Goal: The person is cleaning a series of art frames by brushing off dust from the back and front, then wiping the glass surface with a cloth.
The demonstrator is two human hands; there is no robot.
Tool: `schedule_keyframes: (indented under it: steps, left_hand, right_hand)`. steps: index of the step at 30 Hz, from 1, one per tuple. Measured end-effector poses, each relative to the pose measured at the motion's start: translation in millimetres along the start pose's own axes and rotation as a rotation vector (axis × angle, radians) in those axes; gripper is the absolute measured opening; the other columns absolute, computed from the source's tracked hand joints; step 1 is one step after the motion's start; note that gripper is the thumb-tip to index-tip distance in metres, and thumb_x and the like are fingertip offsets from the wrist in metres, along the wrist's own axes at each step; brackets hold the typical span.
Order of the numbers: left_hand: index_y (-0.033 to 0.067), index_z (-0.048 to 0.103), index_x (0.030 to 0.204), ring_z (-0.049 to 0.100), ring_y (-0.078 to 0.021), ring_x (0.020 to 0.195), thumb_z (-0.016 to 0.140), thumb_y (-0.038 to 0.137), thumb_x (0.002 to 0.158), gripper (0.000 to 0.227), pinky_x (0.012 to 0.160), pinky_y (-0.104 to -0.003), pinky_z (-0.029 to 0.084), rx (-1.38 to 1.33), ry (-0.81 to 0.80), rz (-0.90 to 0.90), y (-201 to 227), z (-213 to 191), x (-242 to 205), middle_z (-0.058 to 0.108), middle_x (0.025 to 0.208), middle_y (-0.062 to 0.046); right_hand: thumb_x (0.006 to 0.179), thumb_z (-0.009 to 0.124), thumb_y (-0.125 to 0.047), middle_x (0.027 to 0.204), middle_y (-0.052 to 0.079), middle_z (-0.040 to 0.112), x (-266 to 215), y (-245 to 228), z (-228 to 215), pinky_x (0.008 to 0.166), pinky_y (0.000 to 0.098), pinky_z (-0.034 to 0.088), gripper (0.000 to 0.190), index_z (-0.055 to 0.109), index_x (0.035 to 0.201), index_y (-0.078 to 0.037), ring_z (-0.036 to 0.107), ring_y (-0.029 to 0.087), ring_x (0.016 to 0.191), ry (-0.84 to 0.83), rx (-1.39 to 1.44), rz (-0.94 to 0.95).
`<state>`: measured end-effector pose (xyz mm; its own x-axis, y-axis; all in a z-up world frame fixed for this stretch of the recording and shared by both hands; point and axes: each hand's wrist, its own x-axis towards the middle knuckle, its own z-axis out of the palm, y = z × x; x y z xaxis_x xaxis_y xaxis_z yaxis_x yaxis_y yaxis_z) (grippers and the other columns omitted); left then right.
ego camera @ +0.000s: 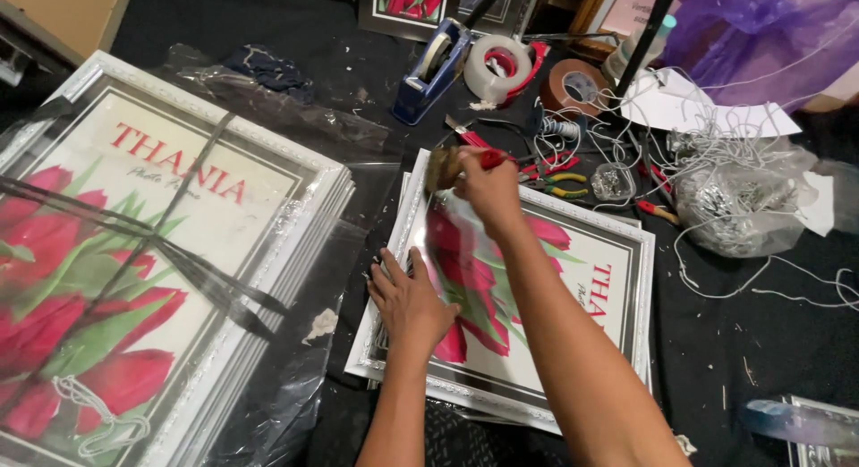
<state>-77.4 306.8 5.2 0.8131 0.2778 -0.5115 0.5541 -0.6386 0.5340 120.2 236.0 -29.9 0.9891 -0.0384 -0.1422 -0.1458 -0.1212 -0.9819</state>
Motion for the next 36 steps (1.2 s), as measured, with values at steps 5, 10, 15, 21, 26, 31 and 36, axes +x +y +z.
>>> schedule_keyframes:
  steps: [5, 10, 15, 21, 26, 31, 36]
  left_hand:
    - [0.0067, 0.021, 0.163, 0.006, -0.0543, 0.152, 0.085, 0.037, 0.079, 0.110, 0.122, -0.065, 0.014, 0.022, 0.010, 0.006, -2, 4, 3, 0.002, 0.167, -0.032]
    - [0.0065, 0.023, 0.162, 0.010, -0.0562, 0.150, 0.085, 0.034, 0.078, 0.108, 0.120, -0.067, 0.016, 0.067, 0.035, 0.020, -3, 6, 9, 0.008, 0.165, -0.033]
    - [0.0096, 0.024, 0.163, 0.022, -0.0499, 0.146, 0.087, 0.039, 0.075, 0.112, 0.121, -0.061, 0.022, 0.037, 0.093, 0.000, -16, 12, 19, 0.014, 0.163, -0.029]
    - [0.0035, 0.029, 0.162, 0.016, -0.0569, 0.147, 0.084, 0.046, 0.075, 0.112, 0.120, -0.066, 0.018, 0.047, 0.175, 0.084, -18, 20, 15, 0.016, 0.161, -0.035]
    - [0.0047, 0.024, 0.164, -0.001, -0.0563, 0.153, 0.079, 0.049, 0.079, 0.110, 0.122, -0.068, 0.004, 0.154, 0.109, 0.130, 0, 24, -13, 0.000, 0.166, -0.039]
    - [0.0101, 0.023, 0.165, -0.007, -0.0514, 0.156, 0.067, 0.053, 0.088, 0.099, 0.119, -0.072, 0.000, 0.324, 0.101, 0.211, -19, 66, -3, -0.002, 0.169, -0.034]
    - [0.0064, 0.051, 0.152, 0.034, -0.0511, 0.148, 0.071, 0.061, 0.082, 0.091, 0.111, -0.063, 0.039, 0.613, 0.147, 0.486, -35, 107, -6, 0.040, 0.158, -0.030]
  right_hand:
    - [0.090, 0.066, -0.024, 0.081, 0.017, 0.075, 31, 6, -26, 0.067, 0.0440, 0.059, 0.024, 0.081, 0.102, -0.010, 0.075, 0.033, 0.079, 0.194, -0.621, -0.218]
    - [0.091, 0.067, -0.027, 0.091, 0.018, 0.078, 21, 16, 23, 0.072, 0.0458, 0.061, 0.029, 0.080, 0.112, -0.013, 0.076, 0.037, 0.091, -0.052, -0.535, -0.119]
    - [0.085, 0.072, -0.038, 0.078, 0.008, 0.071, -1, -46, -32, 0.074, 0.0385, 0.060, 0.027, 0.082, 0.097, -0.016, 0.069, 0.020, 0.074, -0.091, -0.190, -0.155]
    - [0.091, 0.062, -0.031, 0.076, 0.020, 0.070, -78, -58, -255, 0.085, 0.0492, 0.049, 0.028, 0.072, 0.082, -0.006, 0.068, 0.037, 0.086, -0.095, -0.767, -0.074]
    - [0.094, 0.063, -0.027, 0.101, 0.022, 0.074, -162, 13, -381, 0.090, 0.0510, 0.055, 0.027, 0.073, 0.106, -0.005, 0.069, 0.043, 0.103, -0.064, -1.238, 0.201]
    - [0.096, 0.064, -0.024, 0.125, 0.019, 0.062, -204, 71, -415, 0.087, 0.0487, 0.059, 0.020, 0.071, 0.110, -0.012, 0.068, 0.042, 0.106, 0.057, -1.254, 0.216]
    - [0.094, 0.069, -0.039, 0.153, 0.019, 0.048, -186, 76, -407, 0.104, 0.0545, 0.050, 0.058, 0.057, 0.149, -0.025, 0.058, 0.041, 0.132, 0.063, -1.145, 0.330]
